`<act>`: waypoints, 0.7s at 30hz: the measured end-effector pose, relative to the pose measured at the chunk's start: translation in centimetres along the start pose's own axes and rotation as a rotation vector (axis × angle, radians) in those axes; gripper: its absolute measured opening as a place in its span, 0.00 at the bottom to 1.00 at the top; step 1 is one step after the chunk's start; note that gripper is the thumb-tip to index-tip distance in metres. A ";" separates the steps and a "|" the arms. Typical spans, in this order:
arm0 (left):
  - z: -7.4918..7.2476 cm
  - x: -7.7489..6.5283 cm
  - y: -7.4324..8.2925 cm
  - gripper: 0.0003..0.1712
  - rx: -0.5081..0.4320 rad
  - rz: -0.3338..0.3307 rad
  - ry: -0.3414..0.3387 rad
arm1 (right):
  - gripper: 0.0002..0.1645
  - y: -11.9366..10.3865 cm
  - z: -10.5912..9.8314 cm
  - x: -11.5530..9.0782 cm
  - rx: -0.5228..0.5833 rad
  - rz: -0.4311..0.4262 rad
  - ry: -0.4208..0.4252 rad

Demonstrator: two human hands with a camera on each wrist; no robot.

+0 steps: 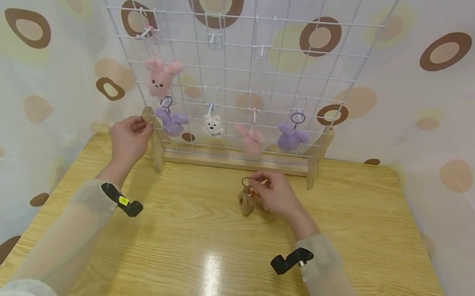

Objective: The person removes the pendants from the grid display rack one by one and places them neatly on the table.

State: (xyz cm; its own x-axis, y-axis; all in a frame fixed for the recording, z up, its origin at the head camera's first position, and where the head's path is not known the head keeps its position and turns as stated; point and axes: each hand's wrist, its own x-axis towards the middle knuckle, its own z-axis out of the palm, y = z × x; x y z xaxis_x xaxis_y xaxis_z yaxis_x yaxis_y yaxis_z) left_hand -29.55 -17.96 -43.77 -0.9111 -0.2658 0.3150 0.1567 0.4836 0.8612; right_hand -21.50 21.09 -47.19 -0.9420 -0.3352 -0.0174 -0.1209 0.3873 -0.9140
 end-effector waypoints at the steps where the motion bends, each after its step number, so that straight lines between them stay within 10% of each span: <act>1: 0.0 0.0 0.0 0.16 -0.002 0.005 0.003 | 0.12 0.1 -0.1 0.1 -0.010 0.002 0.006; 21: -0.1 0.1 -0.1 0.15 -0.006 0.019 0.010 | 0.12 0.3 -0.5 1.3 -0.118 -0.045 0.049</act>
State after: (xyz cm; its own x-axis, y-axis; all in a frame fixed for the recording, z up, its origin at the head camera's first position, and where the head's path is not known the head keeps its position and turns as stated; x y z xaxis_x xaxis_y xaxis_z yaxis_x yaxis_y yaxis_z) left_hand -29.62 -18.07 -43.81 -0.9043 -0.2647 0.3349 0.1758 0.4839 0.8573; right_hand -22.89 21.17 -47.31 -0.9487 -0.3129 0.0451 -0.1965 0.4719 -0.8595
